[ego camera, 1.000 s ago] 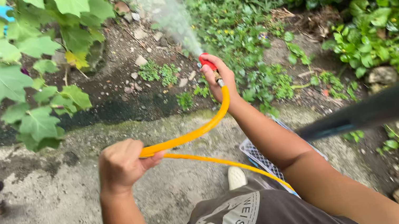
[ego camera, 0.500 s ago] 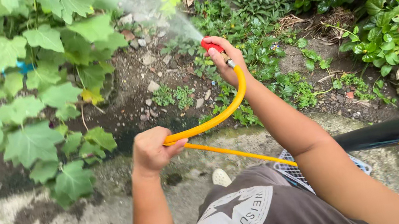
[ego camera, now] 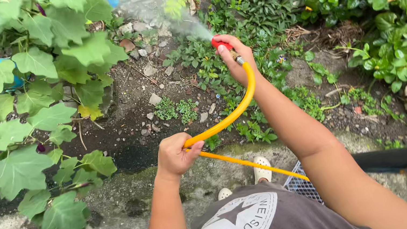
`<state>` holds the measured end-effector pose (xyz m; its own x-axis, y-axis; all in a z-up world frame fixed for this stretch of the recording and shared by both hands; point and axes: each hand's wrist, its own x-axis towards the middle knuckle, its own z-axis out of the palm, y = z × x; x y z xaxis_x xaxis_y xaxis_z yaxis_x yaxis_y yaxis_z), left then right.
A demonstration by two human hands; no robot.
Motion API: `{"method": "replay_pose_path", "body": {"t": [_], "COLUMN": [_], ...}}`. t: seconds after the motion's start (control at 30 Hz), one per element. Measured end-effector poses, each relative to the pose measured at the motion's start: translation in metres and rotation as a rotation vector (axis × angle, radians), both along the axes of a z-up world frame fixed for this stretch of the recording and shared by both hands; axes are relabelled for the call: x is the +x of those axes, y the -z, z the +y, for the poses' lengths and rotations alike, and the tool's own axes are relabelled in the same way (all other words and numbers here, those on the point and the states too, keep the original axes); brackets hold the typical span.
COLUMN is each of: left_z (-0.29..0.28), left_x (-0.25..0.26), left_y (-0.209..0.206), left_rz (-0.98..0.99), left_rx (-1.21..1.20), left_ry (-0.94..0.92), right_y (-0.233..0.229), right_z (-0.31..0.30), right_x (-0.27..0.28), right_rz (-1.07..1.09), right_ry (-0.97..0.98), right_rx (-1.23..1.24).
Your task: The person waters several plants in an outdoor garden area by hand using a yellow hose and a spray nozzle, moving the stream of water across different pots and garden beds.
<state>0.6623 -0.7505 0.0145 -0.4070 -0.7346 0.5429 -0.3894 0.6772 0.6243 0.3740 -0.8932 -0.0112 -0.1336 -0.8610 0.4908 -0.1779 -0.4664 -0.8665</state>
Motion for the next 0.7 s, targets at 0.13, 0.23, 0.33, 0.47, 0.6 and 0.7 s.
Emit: {"method": "replay_pose_path", "body": {"t": [0.13,0.23,0.33,0.47,0.6,0.7], "left_z": [-0.012,-0.02,-0.026,-0.032,-0.029,-0.025], "left_x": [-0.022,-0.041,-0.06,-0.078,-0.1,-0.114], "left_y": [-0.001,0.0,0.002,0.006,0.01,0.017], "left_rz": [0.037,0.031,0.041,0.022,0.019,-0.027], "left_rx": [0.03,0.052,0.061,0.115,0.139,0.163], "left_ry": [-0.004,-0.059,-0.101,-0.148,-0.171,-0.186], "right_y": [-0.009,-0.017,-0.025,-0.029,-0.032,-0.032], "right_z": [-0.03,-0.047,-0.06,-0.074,-0.084,-0.092], "right_x": [-0.018,-0.034,-0.051,-0.066,-0.076,-0.083], "right_rz": [-0.014,0.074,0.15,0.199,0.141,0.264], "right_ry": [-0.022,-0.018,0.026,0.051,0.029,0.076], "right_rx": [-0.028,-0.055,-0.123,-0.132,-0.159,-0.12]}}
